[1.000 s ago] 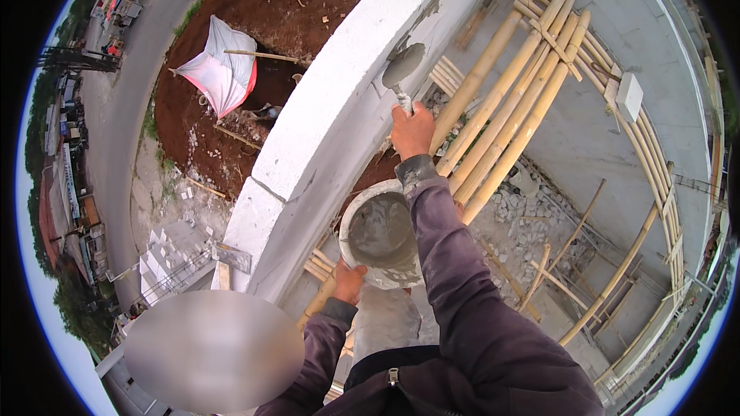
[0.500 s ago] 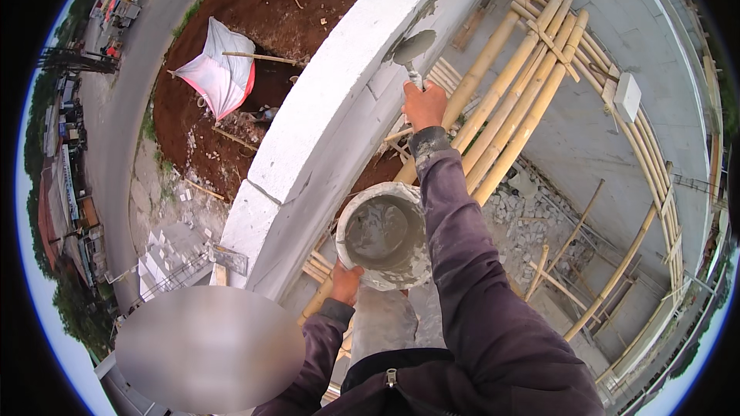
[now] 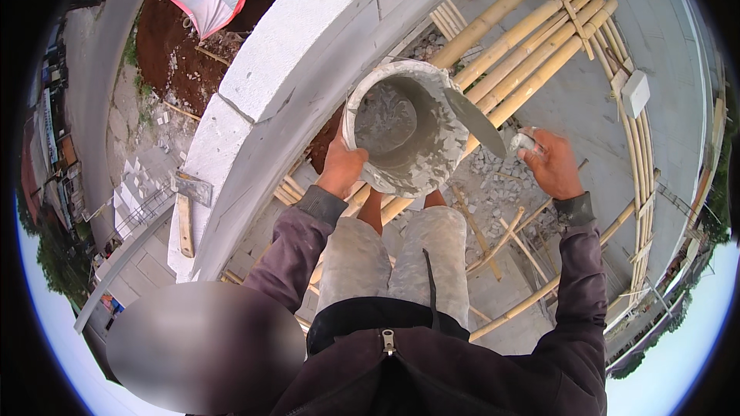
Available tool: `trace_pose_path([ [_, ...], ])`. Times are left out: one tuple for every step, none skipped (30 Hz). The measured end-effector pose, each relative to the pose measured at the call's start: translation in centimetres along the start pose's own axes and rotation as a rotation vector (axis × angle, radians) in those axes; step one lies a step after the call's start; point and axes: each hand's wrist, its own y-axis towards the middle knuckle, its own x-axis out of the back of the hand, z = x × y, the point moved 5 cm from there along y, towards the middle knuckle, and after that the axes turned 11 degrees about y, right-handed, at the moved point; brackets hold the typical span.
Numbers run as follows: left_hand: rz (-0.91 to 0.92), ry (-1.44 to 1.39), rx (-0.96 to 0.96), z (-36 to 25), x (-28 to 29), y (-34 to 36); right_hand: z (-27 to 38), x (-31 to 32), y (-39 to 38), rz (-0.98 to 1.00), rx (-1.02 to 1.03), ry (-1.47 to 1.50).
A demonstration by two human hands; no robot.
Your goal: The person places white rectangular tiles onto a bamboo scaffolding structure, aligns them, and applies cement mortar from a bucket using a trowel to secure the tiles. The person repeatedly scoops mortar and spreads it along the tile edges and joints.
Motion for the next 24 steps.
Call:
trace_pose_path([
  [0.016, 0.037, -0.081, -1.2, -0.5, 0.1, -0.7, -0.1, -0.7, 0.076, -0.043, -0.231],
  [0.001, 0.152, -0.068, -2.0, -0.6, 0.4, -0.7, -0.5, -0.8, 0.092, 0.020, -0.301],
  [-0.002, 0.260, -0.080, -2.9, -0.9, 0.7, -0.9, -0.9, -0.7, 0.102, 0.046, -0.379],
  [-0.008, 0.369, -0.095, -3.6, -1.2, 1.0, -1.2, -1.5, -0.3, 0.116, 0.071, -0.450],
  [-0.005, 0.425, -0.091, -4.2, -1.7, 1.3, -1.2, -2.1, 0.4, 0.083, 0.125, -0.475],
  [0.004, 0.464, -0.092, -4.8, -2.2, 1.7, -1.4, -2.7, 1.5, 0.055, 0.178, -0.494],
  [0.013, 0.503, -0.094, -5.4, -2.8, 2.2, -1.4, -3.3, 2.5, 0.006, 0.264, -0.504],
  [0.022, 0.543, -0.095, -5.9, -3.4, 2.5, -2.0, -4.1, 3.8, 0.026, 0.234, -0.538],
  [0.022, 0.560, -0.076, -6.2, -3.9, 2.6, -2.4, -4.9, 5.1, 0.026, 0.237, -0.564],
  [0.024, 0.580, -0.059, -6.6, -4.3, 2.8, -2.5, -5.7, 6.0, 0.001, 0.261, -0.582],
  [0.026, 0.599, -0.041, -6.9, -4.7, 2.9, -2.9, -6.8, 6.6, 0.038, 0.215, -0.603],
  [0.025, 0.585, -0.043, -7.2, -5.1, 3.0, -3.1, -7.8, 7.1, 0.053, 0.190, -0.617],
  [0.027, 0.569, -0.044, -7.4, -5.5, 3.2, -3.5, -8.6, 7.5, 0.084, 0.146, -0.627],
  [0.023, 0.546, -0.063, -7.7, -5.9, 3.3, -3.9, -9.2, 7.7, 0.103, 0.123, -0.583],
  [0.016, 0.566, -0.075, -7.7, -6.2, 3.3, -4.4, -9.7, 7.8, 0.136, 0.082, -0.534],
  [0.004, 0.577, -0.107, -7.8, -6.5, 3.3, -5.0, -10.1, 7.9, 0.179, 0.025, -0.493],
  [-0.007, 0.595, -0.147, -7.8, -6.7, 3.2, -5.8, -10.1, 7.8, 0.184, -0.026, -0.406],
  [-0.016, 0.546, -0.178, -7.7, -6.8, 3.1, -6.6, -10.4, 7.4, 0.233, -0.074, -0.360],
  [-0.025, 0.502, -0.217, -7.7, -6.9, 2.8, -7.4, -10.5, 6.9, 0.262, -0.111, -0.318],
  [-0.034, 0.458, -0.256, -7.7, -6.8, 2.5, -8.0, -10.7, 6.2, 0.279, -0.116, -0.261],
  [-0.014, 0.383, -0.249, -7.5, -7.0, 2.2, -8.8, -10.7, 5.8, 0.268, -0.165, -0.184],
  [0.005, 0.309, -0.241, -7.4, -7.0, 1.9, -9.4, -10.9, 5.3, 0.244, -0.183, -0.092],
  [0.039, 0.225, -0.272, -7.5, -7.2, 1.5, -10.0, -11.2, 4.7, 0.213, -0.212, -0.007],
  [0.039, 0.189, -0.198, -7.1, -7.2, 1.2, -10.2, -11.6, 4.2, 0.190, -0.197, 0.103],
])
